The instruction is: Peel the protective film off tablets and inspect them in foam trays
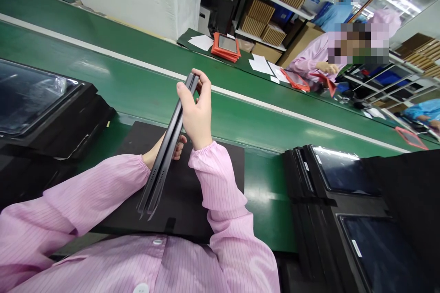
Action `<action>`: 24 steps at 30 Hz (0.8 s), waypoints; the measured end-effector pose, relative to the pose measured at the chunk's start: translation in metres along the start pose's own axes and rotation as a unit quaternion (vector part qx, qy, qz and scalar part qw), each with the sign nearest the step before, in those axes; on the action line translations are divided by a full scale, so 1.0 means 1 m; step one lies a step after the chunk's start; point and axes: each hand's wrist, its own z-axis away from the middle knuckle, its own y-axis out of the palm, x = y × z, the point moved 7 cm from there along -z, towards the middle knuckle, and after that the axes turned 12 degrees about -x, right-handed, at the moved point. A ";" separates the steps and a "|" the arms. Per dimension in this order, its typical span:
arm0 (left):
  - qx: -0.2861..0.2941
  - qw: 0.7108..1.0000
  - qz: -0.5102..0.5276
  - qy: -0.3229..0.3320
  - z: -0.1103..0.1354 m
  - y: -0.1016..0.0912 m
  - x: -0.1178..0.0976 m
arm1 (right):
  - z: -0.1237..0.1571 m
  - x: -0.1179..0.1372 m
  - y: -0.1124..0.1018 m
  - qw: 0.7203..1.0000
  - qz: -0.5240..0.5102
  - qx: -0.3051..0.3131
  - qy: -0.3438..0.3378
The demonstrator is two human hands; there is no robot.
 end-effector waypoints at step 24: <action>0.007 0.997 0.017 -0.071 0.008 0.003 -0.002 | -0.001 -0.003 -0.002 0.998 -0.056 -0.011 0.010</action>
